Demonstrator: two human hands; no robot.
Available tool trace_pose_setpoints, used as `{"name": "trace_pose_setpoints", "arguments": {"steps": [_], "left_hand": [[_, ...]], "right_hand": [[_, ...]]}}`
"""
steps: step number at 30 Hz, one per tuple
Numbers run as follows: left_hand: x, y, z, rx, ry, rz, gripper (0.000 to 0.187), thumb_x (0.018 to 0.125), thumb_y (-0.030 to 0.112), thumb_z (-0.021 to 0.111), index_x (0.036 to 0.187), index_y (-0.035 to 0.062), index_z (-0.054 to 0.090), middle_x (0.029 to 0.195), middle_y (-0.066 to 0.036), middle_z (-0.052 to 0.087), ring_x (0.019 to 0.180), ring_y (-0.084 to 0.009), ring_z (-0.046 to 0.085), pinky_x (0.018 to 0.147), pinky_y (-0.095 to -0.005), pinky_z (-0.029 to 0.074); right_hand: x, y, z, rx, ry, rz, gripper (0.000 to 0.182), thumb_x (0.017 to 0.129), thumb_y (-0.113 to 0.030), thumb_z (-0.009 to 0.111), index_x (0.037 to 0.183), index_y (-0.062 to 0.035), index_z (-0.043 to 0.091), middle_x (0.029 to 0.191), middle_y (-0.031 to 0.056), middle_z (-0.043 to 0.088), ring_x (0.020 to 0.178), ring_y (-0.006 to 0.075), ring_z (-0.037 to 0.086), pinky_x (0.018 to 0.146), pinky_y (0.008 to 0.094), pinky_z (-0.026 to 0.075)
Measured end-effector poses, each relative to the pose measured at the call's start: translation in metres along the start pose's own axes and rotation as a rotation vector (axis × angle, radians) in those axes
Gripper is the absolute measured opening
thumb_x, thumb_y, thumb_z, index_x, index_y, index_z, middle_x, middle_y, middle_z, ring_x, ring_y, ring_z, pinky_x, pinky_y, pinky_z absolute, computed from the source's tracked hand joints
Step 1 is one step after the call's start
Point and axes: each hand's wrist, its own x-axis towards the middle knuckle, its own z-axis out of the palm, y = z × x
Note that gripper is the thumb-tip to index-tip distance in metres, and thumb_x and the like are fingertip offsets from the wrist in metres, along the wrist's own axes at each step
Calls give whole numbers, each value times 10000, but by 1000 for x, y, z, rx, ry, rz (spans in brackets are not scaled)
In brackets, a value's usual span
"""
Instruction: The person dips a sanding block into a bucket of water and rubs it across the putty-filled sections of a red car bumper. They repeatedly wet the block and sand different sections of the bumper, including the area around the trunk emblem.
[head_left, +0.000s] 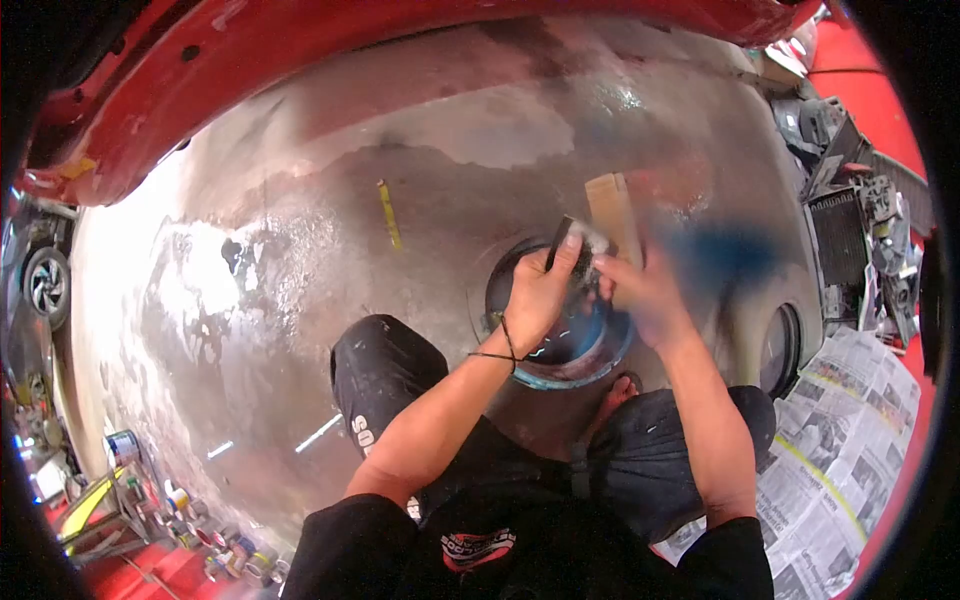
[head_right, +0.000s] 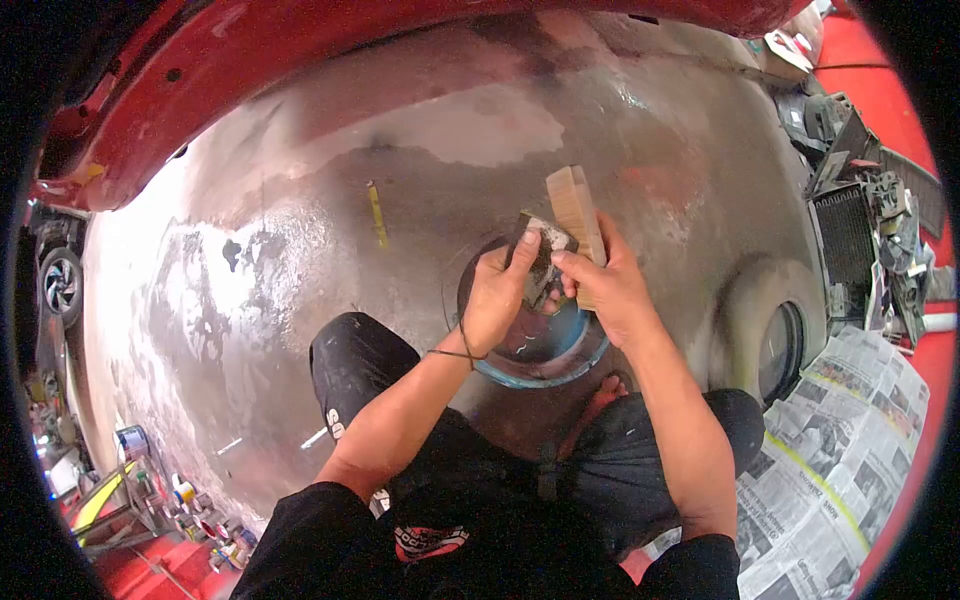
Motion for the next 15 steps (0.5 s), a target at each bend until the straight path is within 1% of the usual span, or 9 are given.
{"name": "trace_pose_setpoints", "arguments": {"steps": [4, 6, 7, 9, 10, 11, 13, 14, 15], "left_hand": [[10, -16, -13, 580, 226, 316, 483, 1126, 406, 679, 1255, -60, 688, 1078, -210, 789, 960, -335, 755, 874, -446, 616], [9, -17, -17, 984, 344, 909, 628, 1132, 377, 649, 1531, -90, 517, 1379, -290, 699, 1181, -441, 691, 1065, -478, 541], [8, -16, -15, 985, 338, 911, 628, 1132, 377, 649, 1531, -90, 517, 1379, -290, 699, 1181, -441, 691, 1065, -478, 541], [3, -15, -11, 750, 15, 715, 684, 1182, 395, 571, 1639, -81, 393, 1560, -254, 577, 1425, -366, 589, 1192, -430, 459], [6, -24, -5, 433, -57, 557, 686, 1194, 429, 540, 1668, -44, 386, 1452, -190, 629, 1284, -303, 646, 1101, -407, 509], [6, -28, -3, 430, -55, 555, 686, 1194, 429, 540, 1668, -44, 386, 1452, -190, 629, 1284, -303, 646, 1101, -407, 509], [6, -24, 2, -280, -187, 116, 625, 1203, 481, 497, 1615, 12, 468, 1252, -99, 660, 1078, -207, 649, 966, -363, 536], [4, -20, 0, -309, -276, 41, 600, 1200, 561, 440, 1524, 66, 541, 1076, -17, 631, 922, -142, 594, 858, -343, 529], [5, -18, -1, -312, -280, 42, 600, 1200, 561, 440, 1524, 66, 541, 1076, -17, 631, 922, -142, 594, 858, -343, 529]], "right_hand": [[4, 3, -1, 1, 58, -43, 569, 989, -35, 768, 1515, -39, 553, 1006, 10, 662, 767, 99, 621, 678, 285, 531], [5, 6, -5, 0, 76, -62, 542, 993, -24, 755, 1501, -43, 566, 998, 10, 661, 770, 100, 625, 675, 287, 534], [6, 10, -7, -13, 89, -47, 511, 1005, -51, 763, 1483, -46, 583, 993, 6, 662, 776, 103, 633, 671, 284, 536], [6, 13, -7, -23, 104, -33, 480, 1017, -77, 771, 1465, -49, 601, 988, 3, 663, 781, 105, 640, 667, 281, 537], [4, 15, -6, 102, 65, 3, 433, 1060, -178, 740, 1455, -53, 613, 1026, 24, 692, 788, 126, 652, 681, 295, 548], [2, 16, -5, 225, 23, 39, 416, 1104, -278, 708, 1445, -56, 626, 1064, 45, 722, 796, 146, 664, 694, 309, 559], [-1, 7, -3, 380, -71, 83, 455, 1135, -373, 630, 1461, -56, 625, 1130, 75, 744, 819, 170, 677, 717, 337, 570], [-3, 3, -2, 541, -163, 126, 521, 1167, -468, 553, 1477, -56, 625, 1196, 105, 767, 843, 195, 690, 741, 365, 582], [-4, 2, -3, 537, -161, 124, 521, 1167, -468, 553, 1477, -56, 625, 1196, 105, 767, 843, 195, 690, 741, 365, 582]]}}
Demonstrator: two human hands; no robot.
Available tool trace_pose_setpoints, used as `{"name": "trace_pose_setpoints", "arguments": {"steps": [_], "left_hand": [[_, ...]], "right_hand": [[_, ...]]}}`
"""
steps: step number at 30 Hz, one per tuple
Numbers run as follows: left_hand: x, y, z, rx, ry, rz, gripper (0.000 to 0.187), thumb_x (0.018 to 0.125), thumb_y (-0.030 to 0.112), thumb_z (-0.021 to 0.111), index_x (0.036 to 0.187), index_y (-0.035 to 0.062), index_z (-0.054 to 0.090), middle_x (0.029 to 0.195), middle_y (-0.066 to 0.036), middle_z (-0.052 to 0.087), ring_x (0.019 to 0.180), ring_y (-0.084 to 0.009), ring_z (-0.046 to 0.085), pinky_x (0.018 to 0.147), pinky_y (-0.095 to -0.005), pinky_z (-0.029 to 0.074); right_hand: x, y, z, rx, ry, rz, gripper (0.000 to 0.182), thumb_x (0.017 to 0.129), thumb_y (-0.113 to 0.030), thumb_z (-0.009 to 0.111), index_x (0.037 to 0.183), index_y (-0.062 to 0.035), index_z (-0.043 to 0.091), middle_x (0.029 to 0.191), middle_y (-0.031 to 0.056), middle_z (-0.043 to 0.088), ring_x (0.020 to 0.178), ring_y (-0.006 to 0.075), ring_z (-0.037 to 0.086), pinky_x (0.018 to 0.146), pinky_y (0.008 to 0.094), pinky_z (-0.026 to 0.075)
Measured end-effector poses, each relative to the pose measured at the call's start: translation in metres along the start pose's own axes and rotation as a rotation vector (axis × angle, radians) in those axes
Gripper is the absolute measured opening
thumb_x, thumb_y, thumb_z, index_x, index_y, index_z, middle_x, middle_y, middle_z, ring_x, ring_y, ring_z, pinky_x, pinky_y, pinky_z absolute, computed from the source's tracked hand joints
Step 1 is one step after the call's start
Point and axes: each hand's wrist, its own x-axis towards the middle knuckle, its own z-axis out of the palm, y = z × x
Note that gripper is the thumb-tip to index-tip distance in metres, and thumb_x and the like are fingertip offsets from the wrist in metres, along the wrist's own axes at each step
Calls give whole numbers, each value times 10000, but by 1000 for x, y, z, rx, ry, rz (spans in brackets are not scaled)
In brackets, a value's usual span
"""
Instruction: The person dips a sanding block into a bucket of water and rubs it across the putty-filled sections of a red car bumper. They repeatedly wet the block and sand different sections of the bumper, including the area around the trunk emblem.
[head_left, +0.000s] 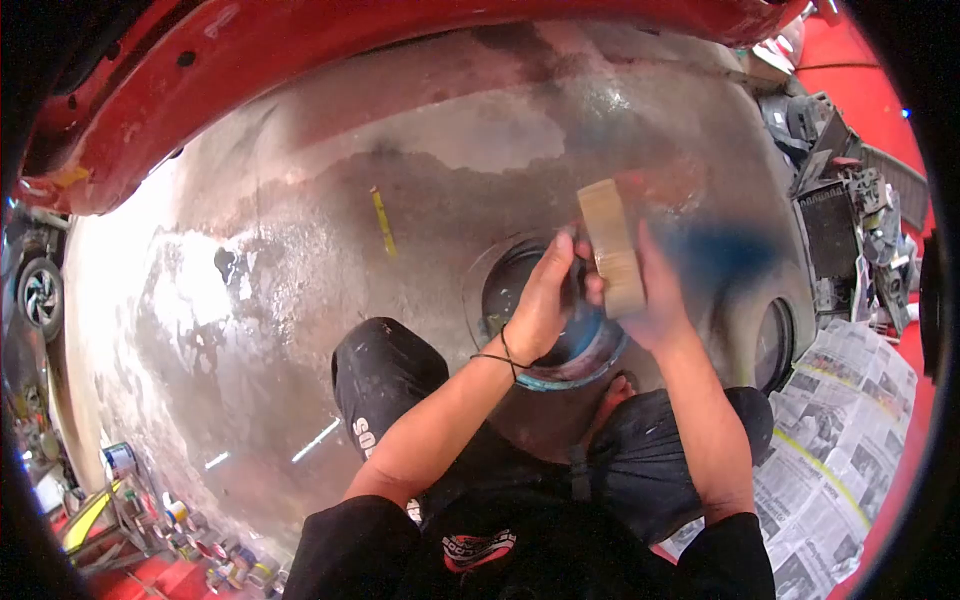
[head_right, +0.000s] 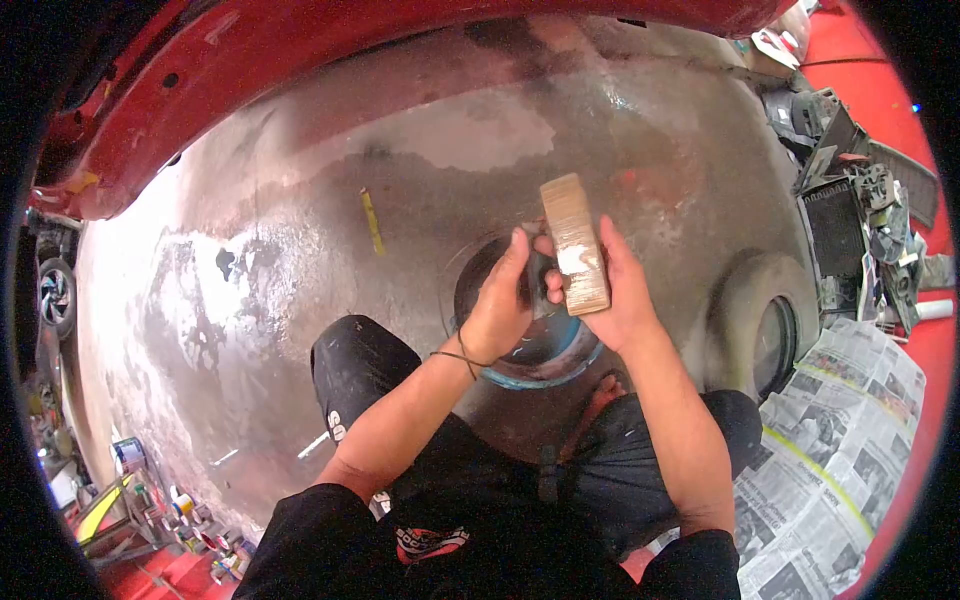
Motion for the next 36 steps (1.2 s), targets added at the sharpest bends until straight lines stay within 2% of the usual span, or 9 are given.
{"name": "trace_pose_setpoints", "arguments": {"steps": [2, 4, 6, 11, 16, 25, 30, 32, 36], "left_hand": [[2, 4, 1, -363, -185, -32, 589, 1201, 588, 395, 1441, 81, 575, 1063, 9, 655, 913, -151, 613, 848, -361, 540], [0, 15, 5, -412, -169, -14, 629, 1200, 605, 361, 1464, 79, 584, 1150, -19, 689, 999, -171, 656, 917, -388, 561], [-7, 25, 8, -424, -57, -92, 642, 1199, 601, 362, 1490, 71, 578, 1270, -61, 700, 1127, -217, 683, 1029, -415, 565], [4, 17, -8, -144, 53, -9, 652, 1224, 556, 303, 1625, 73, 478, 1480, -84, 638, 1338, -266, 640, 1192, -444, 500], [-1, 20, 3, -171, -92, 146, 711, 1216, 579, 256, 1776, 142, 258, 1735, -118, 451, 1561, -301, 469, 1332, -464, 347], [0, 17, 5, -88, -154, 154, 718, 1201, 609, 256, 1781, 186, 255, 1684, -128, 504, 1550, -312, 488, 1320, -490, 375], [1, -6, -3, -87, -99, 77, 742, 1210, 618, 219, 1753, 129, 343, 1607, -47, 563, 1438, -184, 553, 1244, -368, 447], [-1, -8, 1, 14, -74, 273, 713, 1225, 588, 213, 1779, 146, 297, 1632, -50, 529, 1432, -187, 518, 1247, -372, 416], [-15, -13, 12, -300, -107, 139, 699, 1227, 570, 293, 1796, 166, 261, 1656, -30, 512, 1447, -183, 511, 1252, -381, 406]], "right_hand": [[-3, -1, 0, 37, 40, -20, 603, 1188, -517, 443, 1528, -45, 600, 1302, 151, 766, 894, 224, 700, 790, 407, 591], [-1, -3, 2, -2, -13, -20, 587, 1187, -474, 460, 1552, -30, 582, 1339, 139, 760, 983, 209, 695, 849, 397, 589], [-4, 1, 10, -258, 177, -134, 568, 1186, -435, 444, 1550, -22, 581, 1372, 128, 754, 1052, 185, 678, 929, 382, 573], [-12, 17, 28, -739, 206, -402, 526, 1135, -237, 569, 1602, 3, 536, 1471, 124, 706, 1266, 216, 669, 1089, 382, 527], [-14, 32, 34, -1308, 258, -654, 664, 975, -60, 775, 1604, -64, 564, 1473, 200, 653, 1346, 351, 658, 1147, 440, 509], [-16, 35, 33, -1406, 243, -813, 679, 918, -71, 830, 1558, -98, 606, 1507, 210, 599, 1340, 417, 638, 1121, 467, 534], [-8, 46, 15, -1180, 270, -606, 672, 961, 2, 779, 1594, -85, 571, 1581, 127, 595, 1293, 247, 660, 1035, 367, 556], [-10, 43, 15, -1250, 287, -560, 690, 967, -7, 777, 1615, -83, 555, 1548, 107, 606, 1245, 226, 649, 1024, 368, 546], [-21, 44, 3, -1231, 278, -527, 711, 948, -33, 797, 1615, -91, 558, 1529, 100, 609, 1227, 224, 639, 1017, 367, 542]]}}
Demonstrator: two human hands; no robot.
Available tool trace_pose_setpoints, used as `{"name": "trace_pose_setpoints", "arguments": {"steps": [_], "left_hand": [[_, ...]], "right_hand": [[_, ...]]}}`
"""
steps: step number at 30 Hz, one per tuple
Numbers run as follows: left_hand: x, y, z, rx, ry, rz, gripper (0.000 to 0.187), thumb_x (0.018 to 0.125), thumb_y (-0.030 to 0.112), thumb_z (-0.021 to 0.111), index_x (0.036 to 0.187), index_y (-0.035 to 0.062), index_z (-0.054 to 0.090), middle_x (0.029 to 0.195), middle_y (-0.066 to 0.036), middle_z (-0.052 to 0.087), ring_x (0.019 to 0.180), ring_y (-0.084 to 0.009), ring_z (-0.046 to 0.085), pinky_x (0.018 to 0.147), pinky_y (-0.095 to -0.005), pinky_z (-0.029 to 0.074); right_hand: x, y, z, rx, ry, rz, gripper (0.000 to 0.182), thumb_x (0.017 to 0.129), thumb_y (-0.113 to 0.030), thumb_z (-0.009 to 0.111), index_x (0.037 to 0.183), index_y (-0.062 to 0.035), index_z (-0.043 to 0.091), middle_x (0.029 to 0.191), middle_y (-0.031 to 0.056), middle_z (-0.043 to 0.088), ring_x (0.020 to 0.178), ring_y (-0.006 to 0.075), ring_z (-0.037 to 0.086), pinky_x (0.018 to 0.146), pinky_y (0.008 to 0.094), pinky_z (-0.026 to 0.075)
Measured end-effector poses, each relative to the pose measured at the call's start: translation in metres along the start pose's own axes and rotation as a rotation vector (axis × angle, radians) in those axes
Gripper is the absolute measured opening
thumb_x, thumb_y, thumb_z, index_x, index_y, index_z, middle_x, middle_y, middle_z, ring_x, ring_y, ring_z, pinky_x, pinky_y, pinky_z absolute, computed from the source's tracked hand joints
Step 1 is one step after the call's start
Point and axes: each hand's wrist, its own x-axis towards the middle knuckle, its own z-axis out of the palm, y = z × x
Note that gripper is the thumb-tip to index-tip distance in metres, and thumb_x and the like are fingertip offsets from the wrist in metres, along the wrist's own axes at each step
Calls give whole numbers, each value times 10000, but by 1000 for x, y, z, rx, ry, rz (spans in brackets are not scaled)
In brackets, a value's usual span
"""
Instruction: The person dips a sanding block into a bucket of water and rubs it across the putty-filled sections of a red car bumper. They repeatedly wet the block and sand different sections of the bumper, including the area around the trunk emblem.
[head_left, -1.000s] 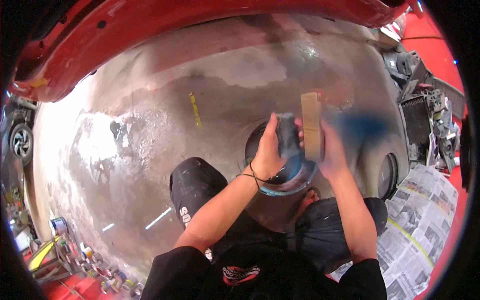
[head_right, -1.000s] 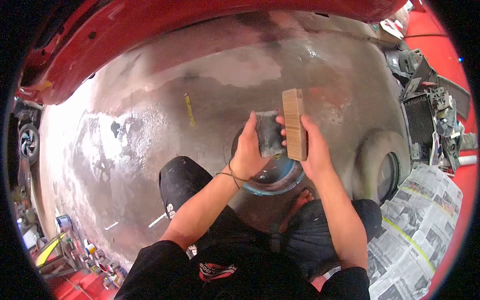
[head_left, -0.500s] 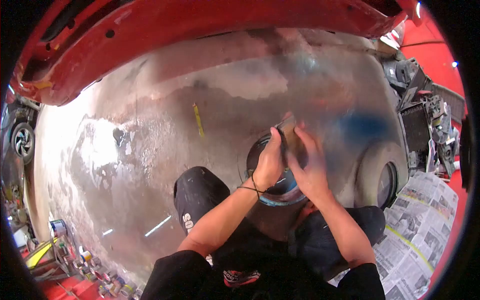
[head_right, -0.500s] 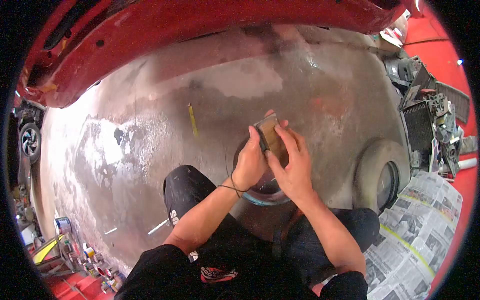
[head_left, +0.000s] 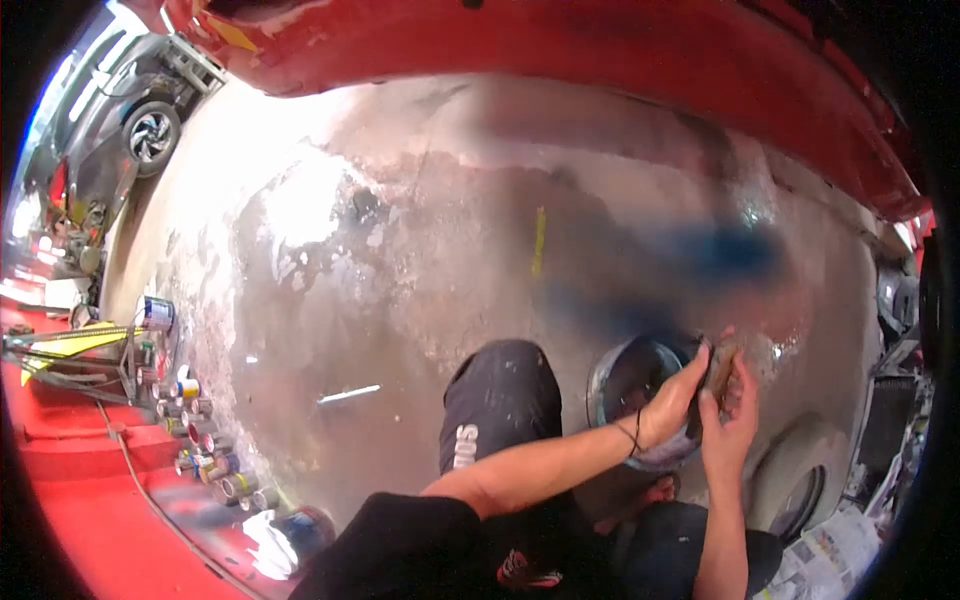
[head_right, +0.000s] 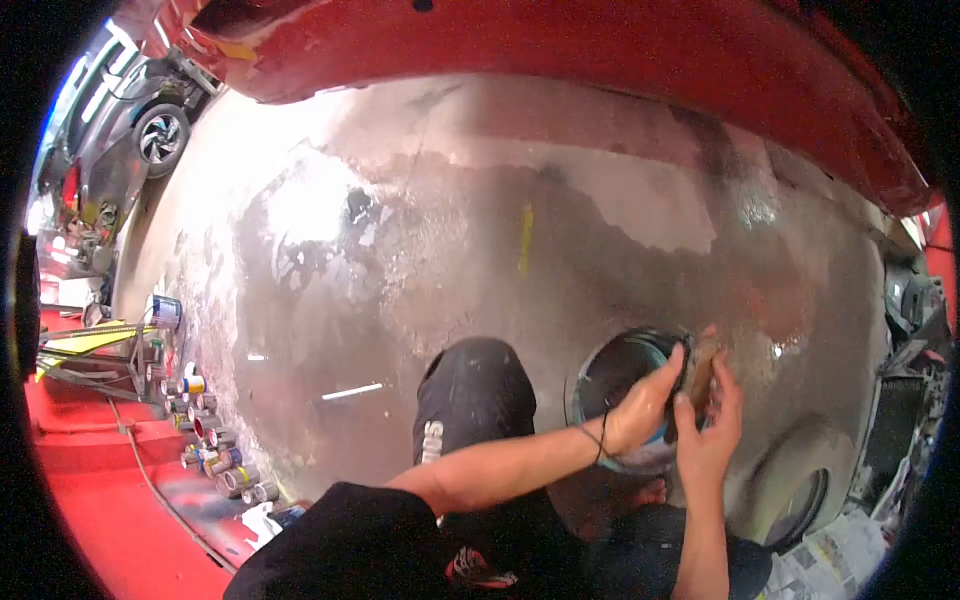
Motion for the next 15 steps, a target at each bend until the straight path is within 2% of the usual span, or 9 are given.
{"name": "trace_pose_setpoints", "arguments": {"steps": [2, 4, 8, 10, 14, 15], "left_hand": [[-7, -6, -9, -36, 10, -23, 674, 1229, 544, 333, 1791, 176, 281, 1657, -15, 519, 1386, -178, 565, 1230, -380, 433], [-17, -15, -18, -140, 31, -16, 654, 1233, 521, 334, 1790, 182, 282, 1664, -26, 519, 1399, -193, 563, 1237, -386, 431], [-32, -21, -32, -239, 48, -33, 647, 1239, 501, 297, 1801, 181, 251, 1745, -43, 443, 1543, -217, 468, 1294, -409, 373], [-34, -4, -18, -161, 62, -18, 674, 1232, 531, 281, 1801, 172, 240, 1767, -52, 420, 1615, -241, 405, 1336, -417, 321], [-24, 21, 4, -7, 28, 80, 709, 1215, 577, 266, 1800, 180, 212, 1766, -66, 430, 1605, -263, 426, 1319, -471, 349], [-23, 24, 6, 9, 21, 65, 721, 1210, 588, 264, 1803, 182, 200, 1770, -67, 423, 1609, -268, 420, 1317, -484, 352]], "right_hand": [[-4, 3, 6, 25, -17, -2, 716, 935, -41, 805, 1608, -93, 565, 1524, 100, 612, 1220, 224, 637, 1004, 359, 541], [-13, 7, 9, 9, -38, 35, 722, 910, -46, 816, 1591, -92, 579, 1484, 102, 628, 1216, 235, 644, 971, 356, 544], [-20, -8, 15, -17, -70, 31, 701, 881, -54, 833, 1547, -101, 619, 1401, 98, 666, 1203, 242, 649, 950, 375, 541], [-15, -21, 18, -92, -65, 13, 683, 868, -57, 856, 1514, -112, 642, 1397, 93, 673, 1205, 257, 664, 937, 376, 541], [-5, -39, 17, -150, 5, -123, 712, 850, -59, 893, 1515, -118, 647, 1417, 109, 665, 1185, 256, 681, 942, 377, 559], [-4, -47, 14, -126, 4, -104, 712, 847, -67, 902, 1511, -115, 651, 1416, 112, 663, 1199, 260, 685, 947, 374, 564]]}}
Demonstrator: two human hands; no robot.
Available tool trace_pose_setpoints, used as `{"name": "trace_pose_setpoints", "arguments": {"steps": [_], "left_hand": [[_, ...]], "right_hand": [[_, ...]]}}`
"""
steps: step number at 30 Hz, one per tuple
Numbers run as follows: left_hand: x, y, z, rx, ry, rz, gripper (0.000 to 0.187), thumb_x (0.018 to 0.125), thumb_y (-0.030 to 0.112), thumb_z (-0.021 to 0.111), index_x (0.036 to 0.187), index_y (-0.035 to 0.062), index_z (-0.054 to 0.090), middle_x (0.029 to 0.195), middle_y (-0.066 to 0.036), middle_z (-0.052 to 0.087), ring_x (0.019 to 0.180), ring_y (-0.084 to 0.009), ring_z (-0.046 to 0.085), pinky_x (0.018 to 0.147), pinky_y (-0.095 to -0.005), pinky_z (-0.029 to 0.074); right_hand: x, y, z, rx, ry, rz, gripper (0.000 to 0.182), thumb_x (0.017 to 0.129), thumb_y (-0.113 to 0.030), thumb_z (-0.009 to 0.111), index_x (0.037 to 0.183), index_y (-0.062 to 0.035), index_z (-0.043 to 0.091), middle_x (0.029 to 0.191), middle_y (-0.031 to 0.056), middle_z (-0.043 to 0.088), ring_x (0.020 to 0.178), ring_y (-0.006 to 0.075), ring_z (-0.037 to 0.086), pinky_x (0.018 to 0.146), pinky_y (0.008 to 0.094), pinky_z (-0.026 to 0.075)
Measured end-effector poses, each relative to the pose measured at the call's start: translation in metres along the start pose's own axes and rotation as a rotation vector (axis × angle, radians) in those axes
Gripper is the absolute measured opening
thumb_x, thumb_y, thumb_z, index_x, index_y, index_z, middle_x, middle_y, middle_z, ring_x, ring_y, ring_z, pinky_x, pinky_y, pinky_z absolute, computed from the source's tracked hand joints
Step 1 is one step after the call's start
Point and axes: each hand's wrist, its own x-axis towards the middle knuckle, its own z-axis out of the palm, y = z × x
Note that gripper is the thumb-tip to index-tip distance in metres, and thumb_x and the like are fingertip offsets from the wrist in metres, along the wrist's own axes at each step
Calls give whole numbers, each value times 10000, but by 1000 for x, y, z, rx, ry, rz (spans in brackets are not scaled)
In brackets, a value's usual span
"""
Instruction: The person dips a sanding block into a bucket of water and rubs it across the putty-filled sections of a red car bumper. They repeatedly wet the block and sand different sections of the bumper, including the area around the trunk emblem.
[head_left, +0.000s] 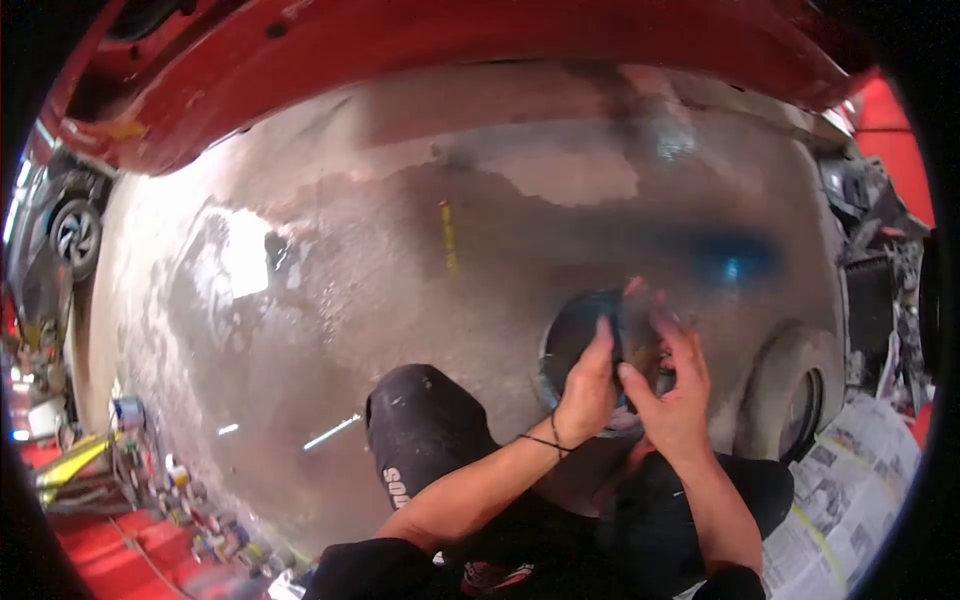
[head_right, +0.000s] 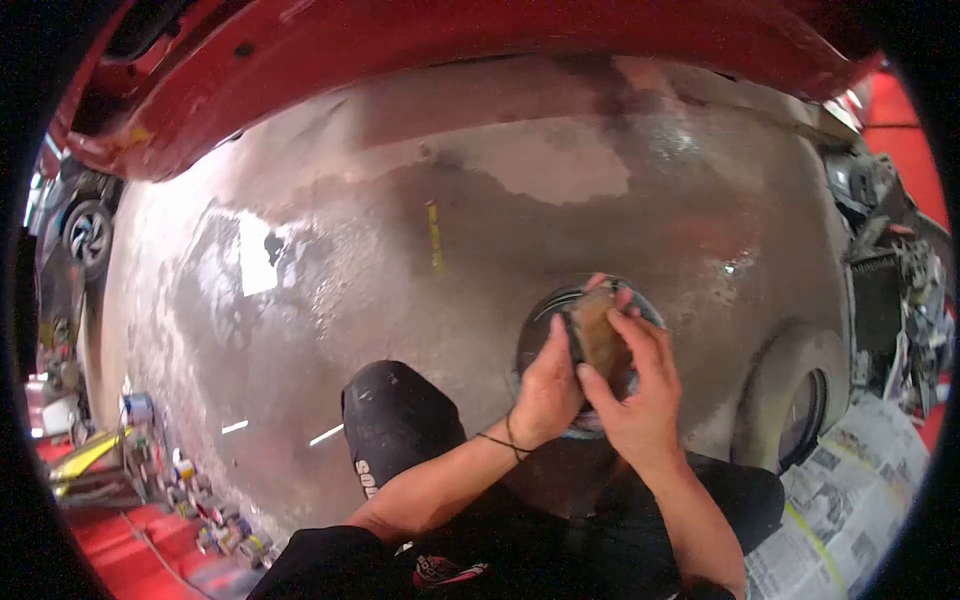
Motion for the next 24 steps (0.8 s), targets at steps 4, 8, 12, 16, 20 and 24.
{"name": "trace_pose_setpoints", "arguments": {"steps": [4, 8, 12, 16, 20, 24], "left_hand": [[3, 11, 13, 43, -50, -26, 764, 1194, 624, 264, 1807, 177, 168, 1778, -80, 402, 1625, -298, 396, 1327, -522, 342], [6, 6, 17, 87, -89, -12, 777, 1188, 633, 263, 1807, 173, 162, 1777, -91, 400, 1630, -313, 390, 1339, -522, 327], [8, 4, 23, 65, -132, 0, 763, 1214, 584, 280, 1814, 137, 133, 1805, -76, 368, 1553, -241, 468, 1271, -439, 391], [10, 3, 26, 98, -143, -15, 787, 1184, 642, 268, 1808, 176, 158, 1795, -94, 371, 1631, -310, 387, 1345, -513, 315], [10, 6, 31, 118, -152, -33, 769, 1189, 638, 249, 1810, 193, 162, 1799, -88, 364, 1627, -290, 394, 1344, -495, 315], [12, 7, 30, 85, -130, -59, 741, 1197, 622, 218, 1810, 209, 166, 1798, -81, 366, 1629, -277, 391, 1344, -483, 317]], "right_hand": [[-1, -10, -11, 41, 16, -1, 700, 843, -88, 928, 1492, -98, 664, 1409, 130, 661, 1285, 293, 688, 1023, 394, 578], [-5, -9, -16, 40, 53, -54, 689, 844, -96, 937, 1478, -91, 668, 1418, 149, 659, 1326, 330, 674, 1091, 433, 570], [-8, -6, -23, 24, 66, -55, 684, 844, -105, 939, 1472, -93, 670, 1421, 160, 657, 1346, 360, 662, 1102, 448, 565], [-6, -5, -27, -12, 91, -100, 681, 847, -112, 938, 1473, -100, 671, 1423, 166, 653, 1353, 373, 654, 1101, 460, 566], [-2, -6, -31, -3, 97, -104, 686, 849, -113, 935, 1480, -109, 665, 1440, 167, 646, 1378, 382, 642, 1106, 465, 564], [0, -3, -31, -24, 68, -111, 688, 850, -116, 935, 1482, -109, 663, 1450, 168, 645, 1402, 389, 633, 1113, 463, 562]]}}
